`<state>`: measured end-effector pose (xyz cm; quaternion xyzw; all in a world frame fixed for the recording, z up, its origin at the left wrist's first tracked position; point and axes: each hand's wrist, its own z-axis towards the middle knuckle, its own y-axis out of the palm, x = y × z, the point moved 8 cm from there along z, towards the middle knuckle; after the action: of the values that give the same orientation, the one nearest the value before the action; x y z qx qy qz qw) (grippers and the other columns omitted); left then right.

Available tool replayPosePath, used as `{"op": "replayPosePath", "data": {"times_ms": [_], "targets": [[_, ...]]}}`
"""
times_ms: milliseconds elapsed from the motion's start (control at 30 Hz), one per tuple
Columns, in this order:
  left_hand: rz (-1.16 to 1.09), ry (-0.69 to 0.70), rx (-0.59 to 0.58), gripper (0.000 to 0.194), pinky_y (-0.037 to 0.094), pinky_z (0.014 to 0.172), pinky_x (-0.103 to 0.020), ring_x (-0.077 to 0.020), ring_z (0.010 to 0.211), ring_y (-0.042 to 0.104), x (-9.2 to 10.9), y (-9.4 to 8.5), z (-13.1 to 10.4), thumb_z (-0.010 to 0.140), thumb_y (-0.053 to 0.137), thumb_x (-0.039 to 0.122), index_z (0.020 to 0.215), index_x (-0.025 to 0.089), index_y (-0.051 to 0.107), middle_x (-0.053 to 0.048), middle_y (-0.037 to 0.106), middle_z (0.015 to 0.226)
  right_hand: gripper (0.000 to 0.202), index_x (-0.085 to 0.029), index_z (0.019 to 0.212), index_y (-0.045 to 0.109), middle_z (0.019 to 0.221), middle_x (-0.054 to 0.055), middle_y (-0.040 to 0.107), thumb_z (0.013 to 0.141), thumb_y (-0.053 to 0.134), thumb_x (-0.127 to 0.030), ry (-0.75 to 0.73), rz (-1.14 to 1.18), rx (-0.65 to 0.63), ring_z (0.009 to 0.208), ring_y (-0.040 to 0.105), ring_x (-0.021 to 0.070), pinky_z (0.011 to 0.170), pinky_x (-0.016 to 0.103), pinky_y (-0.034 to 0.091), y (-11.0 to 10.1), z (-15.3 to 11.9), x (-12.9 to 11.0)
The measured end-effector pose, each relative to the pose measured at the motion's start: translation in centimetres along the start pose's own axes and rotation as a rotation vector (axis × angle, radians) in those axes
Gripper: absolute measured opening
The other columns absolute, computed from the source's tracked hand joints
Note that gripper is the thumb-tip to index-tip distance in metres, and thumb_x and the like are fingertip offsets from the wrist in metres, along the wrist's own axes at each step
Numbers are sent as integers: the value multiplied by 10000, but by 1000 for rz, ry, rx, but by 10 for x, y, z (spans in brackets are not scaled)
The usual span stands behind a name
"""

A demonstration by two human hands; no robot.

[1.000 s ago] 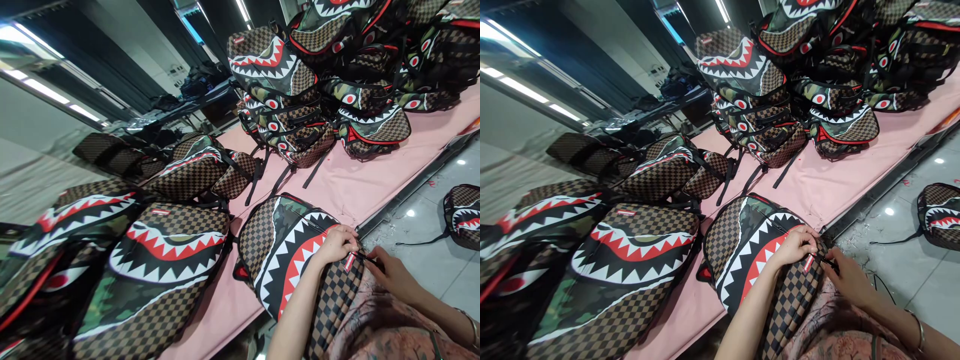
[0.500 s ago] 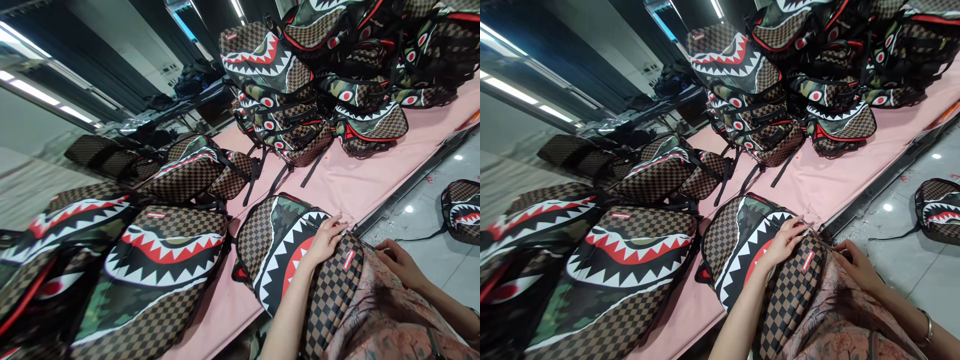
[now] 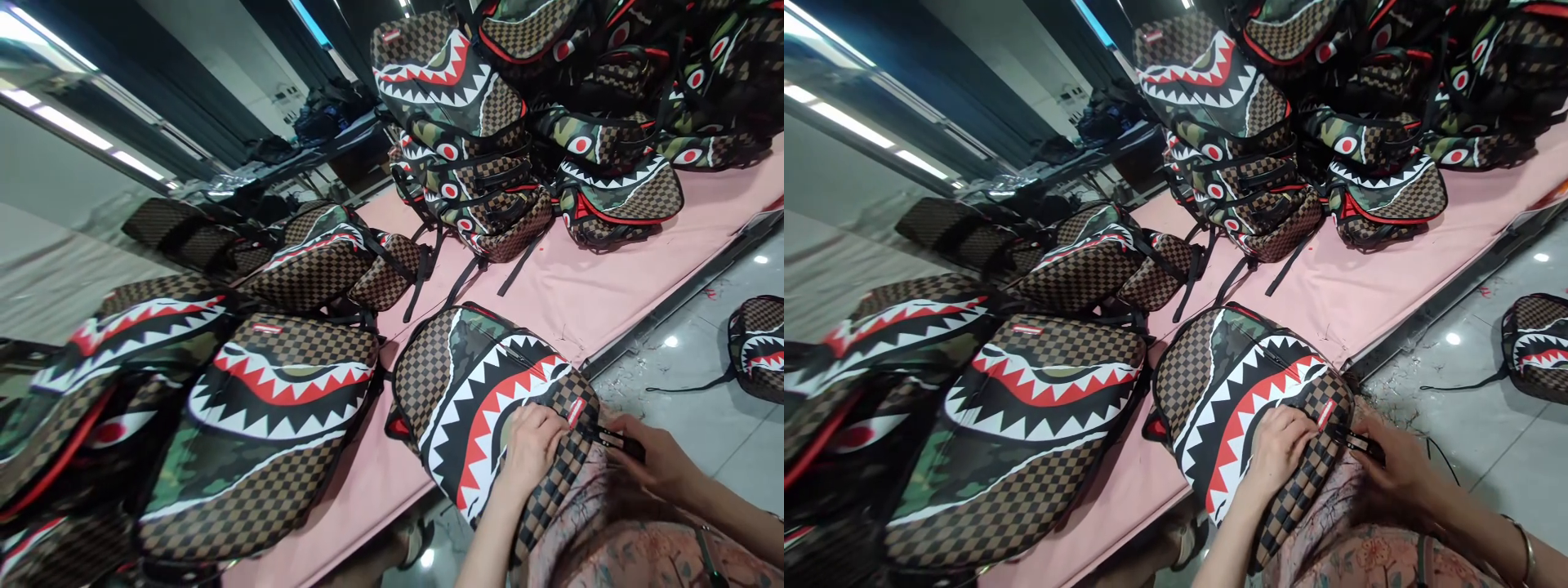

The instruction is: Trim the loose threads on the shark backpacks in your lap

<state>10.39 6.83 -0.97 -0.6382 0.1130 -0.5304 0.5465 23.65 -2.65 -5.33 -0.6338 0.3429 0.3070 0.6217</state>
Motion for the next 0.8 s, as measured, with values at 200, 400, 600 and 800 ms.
{"op": "replayPosePath", "data": {"times_ms": [200, 400, 600, 800], "targets": [[-35, 16, 125, 135, 372, 712, -293, -145, 796, 526, 0, -5, -9, 834, 481, 182, 841, 187, 617, -33, 618, 825, 184, -203, 979, 529, 885, 60, 645, 846, 419, -267, -123, -297, 45, 765, 616, 212, 612, 303, 455, 15, 0, -15], [-36, 40, 175, 123, 370, 696, -296, -145, 771, 530, 7, -11, -8, 820, 484, 155, 812, 181, 604, -31, 622, 817, 198, -168, 965, 531, 882, 96, 642, 877, 369, -240, -184, -384, 154, 768, 611, 225, 640, 331, 457, 22, 7, -34], [-186, -102, 242, 132, 403, 735, -310, -154, 783, 532, 0, -21, -15, 830, 463, 158, 794, 170, 589, -46, 608, 803, 168, -189, 978, 521, 851, 53, 636, 875, 403, -249, -148, -161, 164, 733, 605, 173, 610, 275, 465, 9, 9, -20], [-405, -196, 223, 65, 446, 667, -279, -133, 670, 541, 32, -7, -29, 795, 523, 184, 759, 164, 573, -22, 593, 683, 203, -205, 985, 589, 920, 54, 621, 812, 570, -310, -180, 54, 247, 862, 581, 176, 757, 293, 470, -54, 33, 29]]}}
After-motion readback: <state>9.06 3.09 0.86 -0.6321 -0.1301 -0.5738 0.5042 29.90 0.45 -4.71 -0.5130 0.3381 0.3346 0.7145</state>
